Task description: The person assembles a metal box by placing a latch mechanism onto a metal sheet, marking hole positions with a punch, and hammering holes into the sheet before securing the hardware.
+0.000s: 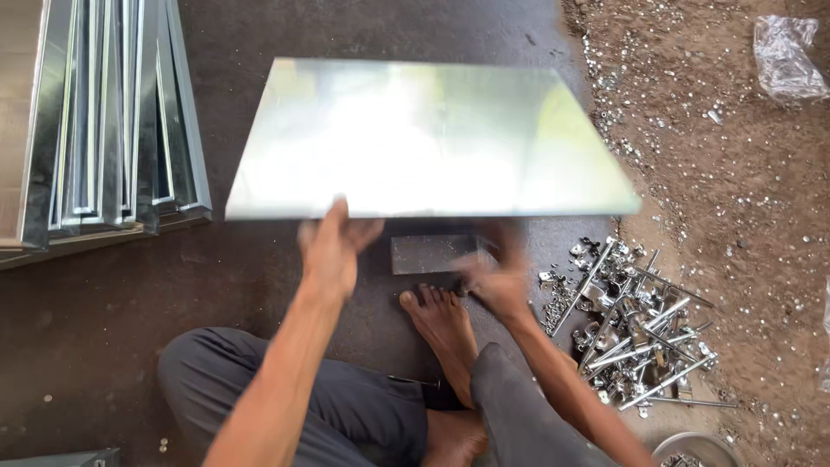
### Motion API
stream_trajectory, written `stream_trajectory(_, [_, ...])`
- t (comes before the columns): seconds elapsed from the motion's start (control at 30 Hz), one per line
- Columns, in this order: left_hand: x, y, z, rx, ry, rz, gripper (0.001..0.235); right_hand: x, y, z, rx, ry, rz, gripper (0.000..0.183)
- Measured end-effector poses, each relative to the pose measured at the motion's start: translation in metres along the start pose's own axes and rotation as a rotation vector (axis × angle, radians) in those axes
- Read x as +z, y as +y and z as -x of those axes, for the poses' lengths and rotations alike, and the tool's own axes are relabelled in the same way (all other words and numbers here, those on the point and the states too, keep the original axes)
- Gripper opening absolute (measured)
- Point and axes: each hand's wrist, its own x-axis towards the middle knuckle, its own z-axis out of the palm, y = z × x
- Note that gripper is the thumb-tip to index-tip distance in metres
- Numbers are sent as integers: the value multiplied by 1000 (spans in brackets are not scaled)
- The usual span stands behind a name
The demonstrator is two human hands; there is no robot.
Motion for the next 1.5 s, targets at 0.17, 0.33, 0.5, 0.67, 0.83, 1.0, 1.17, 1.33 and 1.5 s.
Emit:
stream_trajectory(0.17, [-120, -82, 30, -330, 159, 149, 34, -54, 57, 30, 438, 455, -585, 35])
stream_trajectory(0.33, [-204, -164, -54, -232, -168, 436, 12, -57, 73, 19, 439, 468, -433, 35])
stream_trajectory(0.5, [-209, -168, -61, -208, -150, 429, 21, -59, 64, 11, 526, 494, -196, 31])
stream_trajectory(0.67, [-178, -138, -42, -239, -179, 402, 19, -117, 90, 43, 296, 326, 152, 24])
stream_trajectory(0.83, [-102, -130, 36, -54, 402, -175, 21, -211, 100, 49, 258, 375, 658, 22])
stream_trajectory(1.0, [7, -185, 117, 174, -270, -958, 20, -216, 116, 9, 95, 194, 780, 28])
stream_trajectory(1.17, [94, -249, 90, 490, -792, -1122, 25, -209, 141, -11, 45, -60, 911, 17])
stream_trajectory(1.33, [121, -302, 53, 574, -773, -1573, 18, -226, 129, 10, 14, -16, 766, 16])
stream_trajectory(1.5, [101, -298, 52, 647, -746, -1560, 11, -211, 92, 73, -67, -75, 775, 15])
